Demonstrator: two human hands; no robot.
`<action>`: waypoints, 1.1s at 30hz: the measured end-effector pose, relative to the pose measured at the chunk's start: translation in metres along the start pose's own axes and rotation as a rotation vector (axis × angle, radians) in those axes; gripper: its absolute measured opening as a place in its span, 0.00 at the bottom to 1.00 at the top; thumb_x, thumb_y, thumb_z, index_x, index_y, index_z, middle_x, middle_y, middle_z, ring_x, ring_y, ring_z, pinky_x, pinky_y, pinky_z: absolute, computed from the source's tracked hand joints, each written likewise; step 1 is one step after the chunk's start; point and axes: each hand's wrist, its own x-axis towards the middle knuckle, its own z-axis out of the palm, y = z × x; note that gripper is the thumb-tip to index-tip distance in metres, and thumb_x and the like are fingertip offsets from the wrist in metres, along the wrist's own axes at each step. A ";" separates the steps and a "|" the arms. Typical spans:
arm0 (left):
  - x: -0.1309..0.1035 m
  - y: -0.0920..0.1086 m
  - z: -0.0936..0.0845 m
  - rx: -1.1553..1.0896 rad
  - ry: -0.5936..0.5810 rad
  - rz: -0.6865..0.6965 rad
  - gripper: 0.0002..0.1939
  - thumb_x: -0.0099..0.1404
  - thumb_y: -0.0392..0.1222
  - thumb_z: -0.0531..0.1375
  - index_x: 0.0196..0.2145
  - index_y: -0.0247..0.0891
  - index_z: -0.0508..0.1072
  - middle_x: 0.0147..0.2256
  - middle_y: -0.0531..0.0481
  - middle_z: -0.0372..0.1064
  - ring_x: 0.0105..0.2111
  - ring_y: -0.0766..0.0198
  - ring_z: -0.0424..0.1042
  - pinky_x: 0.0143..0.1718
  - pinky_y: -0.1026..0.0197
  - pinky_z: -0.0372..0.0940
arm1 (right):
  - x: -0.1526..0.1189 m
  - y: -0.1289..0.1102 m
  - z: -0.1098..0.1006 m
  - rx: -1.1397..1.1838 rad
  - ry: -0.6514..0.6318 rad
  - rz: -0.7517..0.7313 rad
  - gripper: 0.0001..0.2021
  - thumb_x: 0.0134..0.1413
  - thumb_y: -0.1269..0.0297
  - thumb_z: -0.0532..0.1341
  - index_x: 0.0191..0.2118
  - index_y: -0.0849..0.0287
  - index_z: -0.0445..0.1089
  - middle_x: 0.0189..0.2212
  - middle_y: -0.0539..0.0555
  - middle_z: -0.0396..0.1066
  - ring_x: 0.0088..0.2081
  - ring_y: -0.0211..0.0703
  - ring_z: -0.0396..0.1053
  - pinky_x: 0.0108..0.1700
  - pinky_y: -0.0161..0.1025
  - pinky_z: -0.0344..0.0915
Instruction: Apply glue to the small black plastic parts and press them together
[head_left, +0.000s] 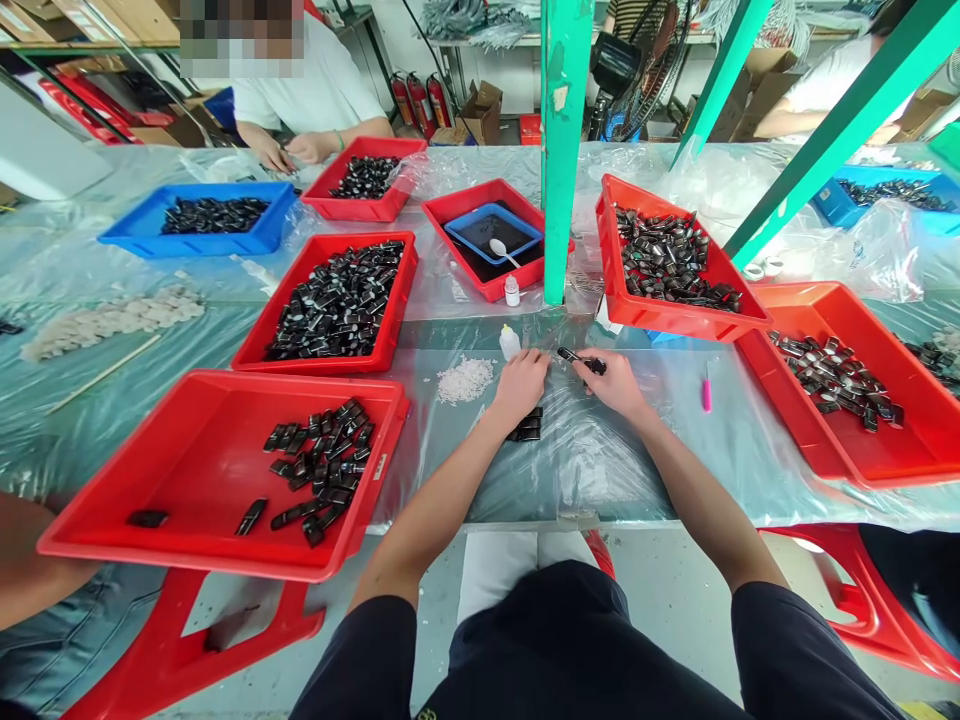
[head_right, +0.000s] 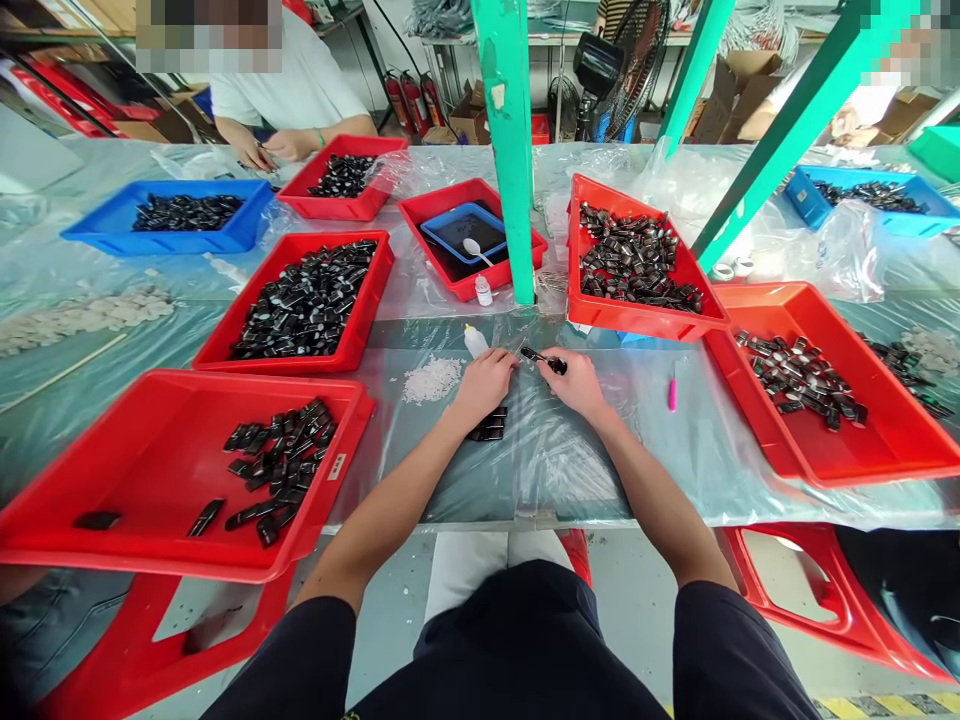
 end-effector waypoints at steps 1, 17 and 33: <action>-0.001 -0.001 -0.002 -0.017 -0.009 -0.003 0.17 0.72 0.29 0.50 0.46 0.35 0.77 0.47 0.37 0.76 0.50 0.48 0.74 0.50 0.50 0.67 | 0.000 0.000 0.000 -0.001 0.003 0.002 0.14 0.61 0.52 0.62 0.42 0.56 0.76 0.31 0.50 0.75 0.20 0.39 0.71 0.31 0.39 0.66; -0.006 -0.004 -0.009 -0.030 0.013 -0.025 0.12 0.74 0.37 0.55 0.43 0.37 0.80 0.45 0.40 0.78 0.51 0.48 0.73 0.52 0.50 0.68 | 0.000 0.000 -0.001 0.003 0.019 -0.014 0.15 0.60 0.52 0.60 0.42 0.57 0.77 0.32 0.51 0.77 0.20 0.39 0.71 0.30 0.38 0.66; -0.007 0.002 -0.006 0.042 0.013 -0.062 0.11 0.73 0.37 0.56 0.43 0.36 0.79 0.46 0.38 0.76 0.51 0.46 0.74 0.51 0.48 0.67 | 0.000 -0.003 -0.002 0.001 0.007 -0.020 0.14 0.60 0.53 0.60 0.42 0.57 0.77 0.29 0.49 0.75 0.20 0.39 0.71 0.32 0.38 0.66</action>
